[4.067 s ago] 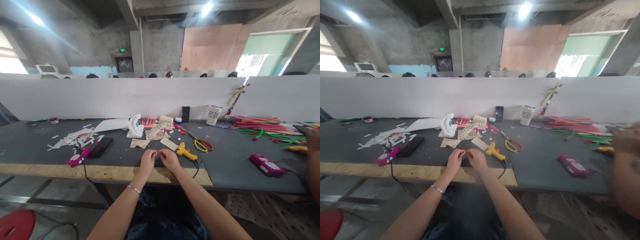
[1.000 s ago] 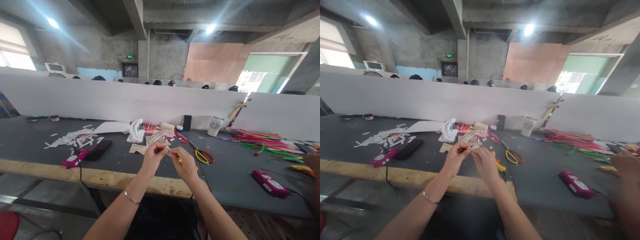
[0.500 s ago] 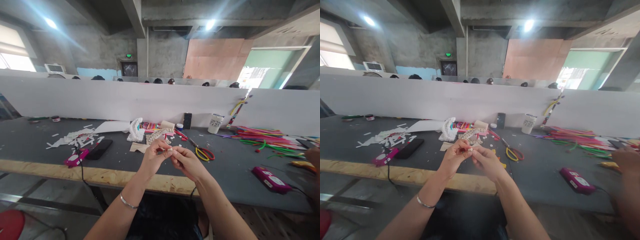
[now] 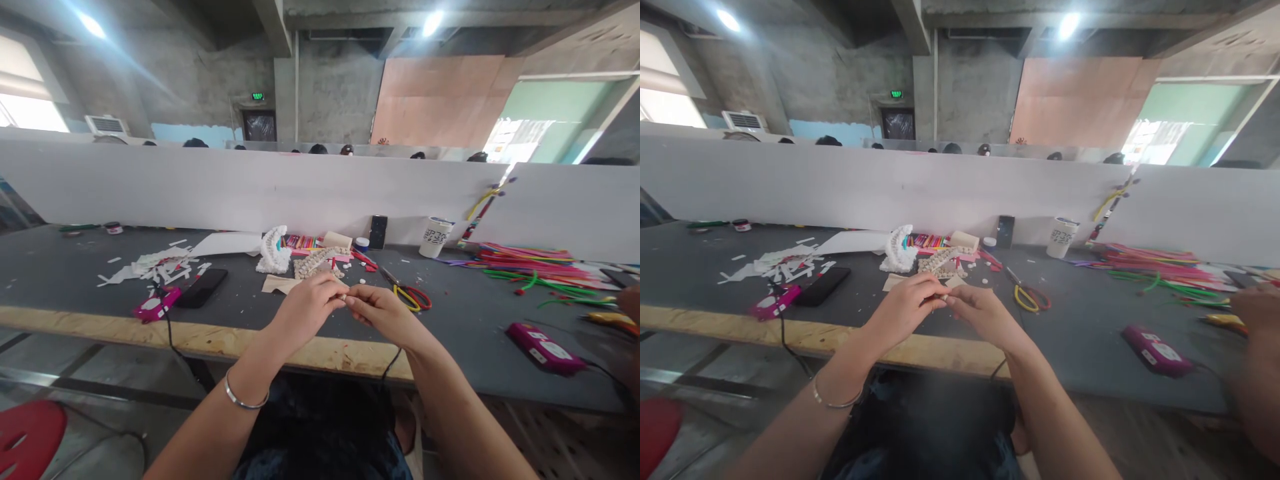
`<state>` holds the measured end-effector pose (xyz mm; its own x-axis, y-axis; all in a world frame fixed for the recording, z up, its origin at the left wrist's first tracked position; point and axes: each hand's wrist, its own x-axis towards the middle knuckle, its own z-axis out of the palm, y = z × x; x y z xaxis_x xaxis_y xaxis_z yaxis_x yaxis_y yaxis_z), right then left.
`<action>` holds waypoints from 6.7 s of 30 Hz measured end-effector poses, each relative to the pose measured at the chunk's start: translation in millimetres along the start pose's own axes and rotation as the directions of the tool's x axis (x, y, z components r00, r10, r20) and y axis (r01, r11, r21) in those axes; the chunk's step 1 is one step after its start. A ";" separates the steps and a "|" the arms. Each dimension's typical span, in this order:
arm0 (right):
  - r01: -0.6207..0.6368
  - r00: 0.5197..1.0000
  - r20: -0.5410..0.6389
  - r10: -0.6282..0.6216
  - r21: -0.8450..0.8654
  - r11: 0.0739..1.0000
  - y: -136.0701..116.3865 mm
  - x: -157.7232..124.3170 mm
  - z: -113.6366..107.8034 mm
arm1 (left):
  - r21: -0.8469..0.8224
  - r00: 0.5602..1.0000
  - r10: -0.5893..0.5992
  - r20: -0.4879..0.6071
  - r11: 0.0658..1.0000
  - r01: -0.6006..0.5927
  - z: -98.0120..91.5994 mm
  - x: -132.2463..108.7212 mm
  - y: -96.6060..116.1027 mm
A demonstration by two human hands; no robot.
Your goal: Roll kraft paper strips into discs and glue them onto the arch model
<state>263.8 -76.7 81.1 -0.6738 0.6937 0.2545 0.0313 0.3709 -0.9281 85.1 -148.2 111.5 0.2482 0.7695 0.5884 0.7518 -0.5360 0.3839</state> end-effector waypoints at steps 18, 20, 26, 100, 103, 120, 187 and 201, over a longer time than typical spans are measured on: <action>-0.067 0.998 0.026 0.062 0.342 0.938 -3.2 -16.5 14.0 | -0.488 0.957 -0.252 -0.147 0.859 0.151 7.7 -17.6 11.2; -0.038 0.999 0.020 0.033 0.372 0.927 -5.9 -19.3 18.1 | -0.554 0.947 -0.275 -0.168 0.821 0.140 10.7 -21.1 12.4; -0.050 0.997 -0.039 0.068 0.355 0.934 -10.1 -22.7 29.4 | -0.744 0.899 -0.401 -0.177 0.652 0.144 24.4 -30.5 12.1; -0.055 0.997 -0.052 0.058 0.041 0.998 -21.5 -25.9 5.7 | 0.365 0.941 0.309 -0.137 0.899 -0.242 5.5 -27.2 24.6; -0.046 0.996 -0.074 0.058 0.150 0.988 -24.0 -24.5 9.2 | 0.334 0.916 0.330 -0.229 0.910 -0.244 4.8 -28.1 21.1; 0.152 0.950 -0.295 -0.107 0.135 0.979 -34.6 -46.5 21.9 | 0.363 0.785 0.485 -0.386 0.862 -0.354 3.2 -39.8 16.6; -0.338 0.894 -0.059 0.445 0.563 0.754 38.5 104.8 -38.7 | -0.333 0.994 -0.072 -0.086 0.942 0.039 49.2 72.4 -110.4; -0.362 0.853 -0.098 0.513 0.598 0.715 59.4 109.6 -30.7 | -0.150 0.987 -0.019 -0.158 0.989 -0.005 51.8 78.5 -129.4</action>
<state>214.4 40.4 62.2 -0.4867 0.8421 -0.2323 -0.1757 -0.3549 -0.9182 38.9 -0.3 71.2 0.1342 0.7152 0.6859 0.6506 -0.5857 0.4834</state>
